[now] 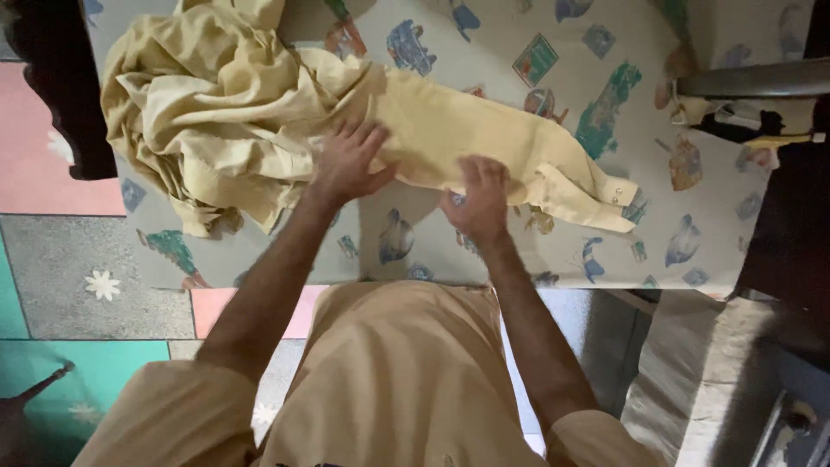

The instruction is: Iron a yellow long-sleeved shirt on an ironing board.

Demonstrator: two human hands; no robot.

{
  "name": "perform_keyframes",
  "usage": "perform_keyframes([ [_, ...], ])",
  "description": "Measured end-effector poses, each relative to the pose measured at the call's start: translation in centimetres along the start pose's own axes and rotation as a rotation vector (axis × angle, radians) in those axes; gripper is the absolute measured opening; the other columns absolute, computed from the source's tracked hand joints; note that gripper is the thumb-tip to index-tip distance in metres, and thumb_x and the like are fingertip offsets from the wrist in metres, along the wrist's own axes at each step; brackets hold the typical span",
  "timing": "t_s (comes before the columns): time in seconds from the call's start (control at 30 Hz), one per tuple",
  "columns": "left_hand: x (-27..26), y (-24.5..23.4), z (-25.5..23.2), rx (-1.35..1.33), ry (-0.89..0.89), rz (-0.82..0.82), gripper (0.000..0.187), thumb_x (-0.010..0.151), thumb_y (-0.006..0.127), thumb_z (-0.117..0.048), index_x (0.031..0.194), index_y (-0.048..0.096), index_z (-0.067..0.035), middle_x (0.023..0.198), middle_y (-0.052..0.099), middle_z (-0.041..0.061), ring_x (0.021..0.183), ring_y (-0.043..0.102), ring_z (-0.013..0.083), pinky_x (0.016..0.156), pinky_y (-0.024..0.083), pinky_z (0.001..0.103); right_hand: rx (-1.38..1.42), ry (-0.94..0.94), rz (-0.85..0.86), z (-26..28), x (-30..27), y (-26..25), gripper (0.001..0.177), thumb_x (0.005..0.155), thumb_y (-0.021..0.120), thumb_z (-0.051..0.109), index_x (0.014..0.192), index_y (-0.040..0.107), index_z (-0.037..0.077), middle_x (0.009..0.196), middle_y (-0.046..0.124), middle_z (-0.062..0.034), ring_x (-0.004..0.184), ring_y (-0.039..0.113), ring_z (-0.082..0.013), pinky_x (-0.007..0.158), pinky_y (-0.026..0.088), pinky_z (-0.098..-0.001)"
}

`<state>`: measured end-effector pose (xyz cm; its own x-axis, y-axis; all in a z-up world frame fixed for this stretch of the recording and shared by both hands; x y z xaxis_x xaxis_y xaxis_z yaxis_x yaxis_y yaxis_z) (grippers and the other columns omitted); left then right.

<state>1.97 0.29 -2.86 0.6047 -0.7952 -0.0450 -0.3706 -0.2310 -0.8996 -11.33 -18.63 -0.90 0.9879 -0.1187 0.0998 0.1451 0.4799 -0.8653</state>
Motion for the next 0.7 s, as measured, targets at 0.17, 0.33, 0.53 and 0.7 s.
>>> perform_keyframes([
  [0.17,-6.4,-0.2,1.9,0.166,-0.023,-0.154,0.035,0.09,0.076,-0.036,0.113,0.069,-0.011,0.117,0.07,0.009,0.12,0.06,0.0286,0.107,0.041,0.05,-0.133,-0.055,0.05,-0.8,-1.9,1.3,0.043,0.077,0.074,0.021,0.118,0.067,0.006,0.117,0.065,-0.0137,0.116,0.058,-0.0315,0.108,0.036,-0.0535],
  [0.33,-8.3,-2.6,2.4,0.225,0.072,-0.28,0.026,0.09,0.074,-0.019,0.114,0.071,-0.011,0.12,0.071,0.007,0.121,0.062,0.026,0.113,0.041,0.047,-0.213,-0.045,0.122,-2.2,-2.4,1.1,0.034,0.08,0.073,0.016,0.113,0.07,0.01,0.112,0.069,-0.0106,0.111,0.061,-0.0308,0.106,0.037,-0.0519],
  [0.53,-7.9,-4.2,0.4,0.376,0.154,-0.233,0.032,0.09,0.069,-0.02,0.121,0.069,-0.014,0.125,0.069,0.003,0.125,0.06,0.0226,0.119,0.032,0.051,-0.263,-0.096,0.115,-2.9,-3.5,1.1,0.034,0.088,0.068,0.008,0.122,0.07,0.009,0.115,0.07,-0.0119,0.112,0.063,-0.0302,0.108,0.037,-0.05],
  [0.7,-8.8,-2.4,1.1,0.453,0.154,-0.221,0.037,0.091,0.068,-0.024,0.126,0.067,-0.014,0.126,0.067,0.004,0.124,0.058,0.0253,0.118,0.034,0.05,-0.392,-0.035,0.143,-4.9,-3.6,1.9,0.034,0.091,0.064,0.005,0.123,0.069,0.01,0.118,0.071,-0.0093,0.114,0.063,-0.0282,0.115,0.035,-0.0486],
])
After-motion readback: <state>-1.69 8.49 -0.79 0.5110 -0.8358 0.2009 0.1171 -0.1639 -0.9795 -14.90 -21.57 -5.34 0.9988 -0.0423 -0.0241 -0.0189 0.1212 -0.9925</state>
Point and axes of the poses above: each hand's wrist, its own x-axis towards the middle knuckle, its own y-axis out of the palm, z = x × y, the point moved 8 cm from there along x, towards the middle knuckle
